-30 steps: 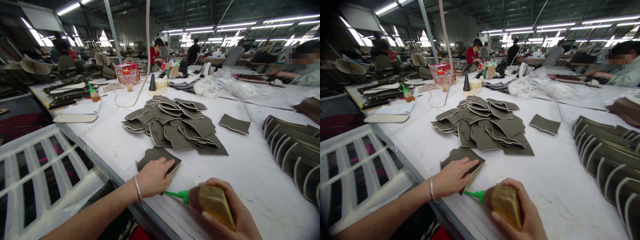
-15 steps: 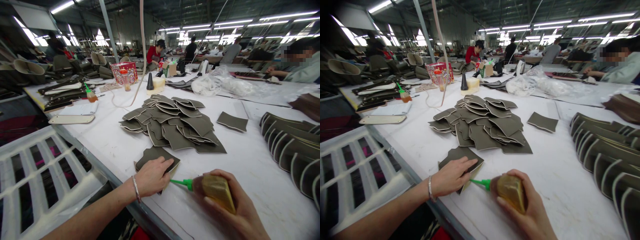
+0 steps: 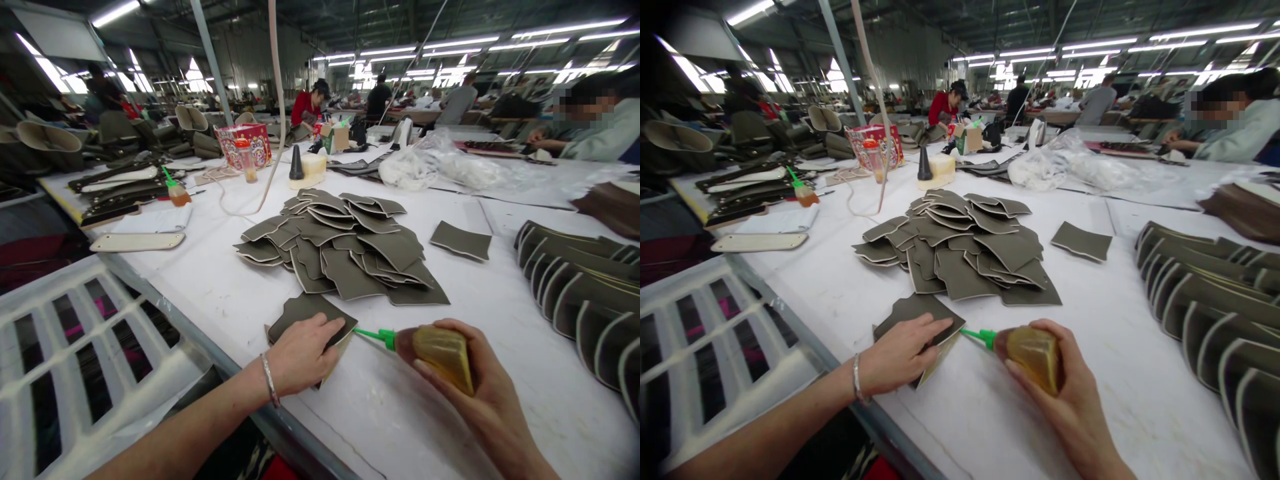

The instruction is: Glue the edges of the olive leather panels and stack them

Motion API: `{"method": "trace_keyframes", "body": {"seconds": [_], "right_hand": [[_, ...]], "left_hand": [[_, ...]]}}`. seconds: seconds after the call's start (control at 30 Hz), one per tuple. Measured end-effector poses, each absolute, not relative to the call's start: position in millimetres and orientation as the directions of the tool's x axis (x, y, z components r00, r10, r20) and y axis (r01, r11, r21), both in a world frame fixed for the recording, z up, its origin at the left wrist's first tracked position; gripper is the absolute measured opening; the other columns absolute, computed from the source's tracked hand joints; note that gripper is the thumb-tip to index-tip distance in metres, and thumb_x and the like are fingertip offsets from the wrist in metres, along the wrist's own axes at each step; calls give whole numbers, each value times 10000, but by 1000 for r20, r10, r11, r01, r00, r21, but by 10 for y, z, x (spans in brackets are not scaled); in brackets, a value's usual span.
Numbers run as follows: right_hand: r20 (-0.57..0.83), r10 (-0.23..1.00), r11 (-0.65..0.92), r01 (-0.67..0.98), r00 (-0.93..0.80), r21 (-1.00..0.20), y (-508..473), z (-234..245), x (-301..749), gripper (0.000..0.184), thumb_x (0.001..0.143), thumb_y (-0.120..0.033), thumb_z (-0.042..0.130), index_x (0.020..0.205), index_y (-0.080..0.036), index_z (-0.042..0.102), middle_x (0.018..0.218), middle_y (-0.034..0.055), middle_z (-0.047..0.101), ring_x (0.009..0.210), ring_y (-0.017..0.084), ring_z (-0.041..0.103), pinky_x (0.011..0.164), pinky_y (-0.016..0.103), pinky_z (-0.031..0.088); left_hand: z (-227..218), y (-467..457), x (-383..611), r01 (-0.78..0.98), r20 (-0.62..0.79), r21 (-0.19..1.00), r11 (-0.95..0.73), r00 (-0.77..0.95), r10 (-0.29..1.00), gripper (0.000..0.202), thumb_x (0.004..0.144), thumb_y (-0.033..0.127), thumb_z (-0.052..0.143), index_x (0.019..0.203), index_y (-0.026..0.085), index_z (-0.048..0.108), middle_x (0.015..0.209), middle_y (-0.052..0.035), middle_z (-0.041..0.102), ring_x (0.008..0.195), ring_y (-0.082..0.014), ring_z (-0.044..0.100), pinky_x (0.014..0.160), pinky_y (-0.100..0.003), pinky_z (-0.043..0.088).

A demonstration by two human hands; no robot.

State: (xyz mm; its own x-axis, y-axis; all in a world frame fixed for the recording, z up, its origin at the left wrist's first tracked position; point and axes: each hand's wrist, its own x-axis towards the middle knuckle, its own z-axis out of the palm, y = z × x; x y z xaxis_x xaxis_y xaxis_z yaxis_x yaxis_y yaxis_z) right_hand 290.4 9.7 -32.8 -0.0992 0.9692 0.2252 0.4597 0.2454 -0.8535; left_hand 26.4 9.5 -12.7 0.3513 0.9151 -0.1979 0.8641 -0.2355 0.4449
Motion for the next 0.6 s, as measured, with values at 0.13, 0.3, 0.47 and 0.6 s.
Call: {"method": "trace_keyframes", "body": {"seconds": [0.13, 0.3, 0.47, 0.6], "right_hand": [[152, 981, 190, 421, -122, -887, 68, -297, 2866, 510, 789, -504, 748, 1181, -287, 503, 1049, 0, 608, 863, 211, 620, 731, 257, 505], [-129, 982, -122, 57, -137, -991, -33, -272, 2816, 569, 742, -509, 781, 1183, -264, 518, 952, 3, 672, 854, 199, 637, 739, 216, 501], [-541, 839, -396, -623, 52, -675, 112, -300, 3013, 689, 593, -275, 855, 1222, -183, 591, 1199, 110, 663, 1008, 307, 648, 751, 354, 604], [-671, 739, -299, -866, 55, -401, 194, -181, 3137, 546, 781, -188, 655, 1322, -184, 575, 1252, 137, 631, 867, 289, 692, 629, 336, 617]], "left_hand": [[-152, 106, 268, 852, -177, 473, -225, 342, 923, 554, 875, 221, 407, 1422, 184, 484, 1086, -83, 613, 943, -233, 623, 850, -336, 480], [-139, 82, 184, 768, -141, 617, -172, 322, 936, 468, 871, 252, 486, 1321, 172, 587, 900, -38, 632, 847, -189, 603, 791, -281, 461], [-148, 35, -98, 810, 23, 581, 76, -110, 994, 362, 906, 337, 475, 1198, 193, 632, 1064, -68, 620, 943, -203, 593, 859, -313, 437], [-261, 139, -347, 826, -81, 495, 270, -266, 961, 403, 778, 368, 594, 1133, 177, 598, 982, -63, 612, 870, -223, 591, 773, -322, 423]]}}
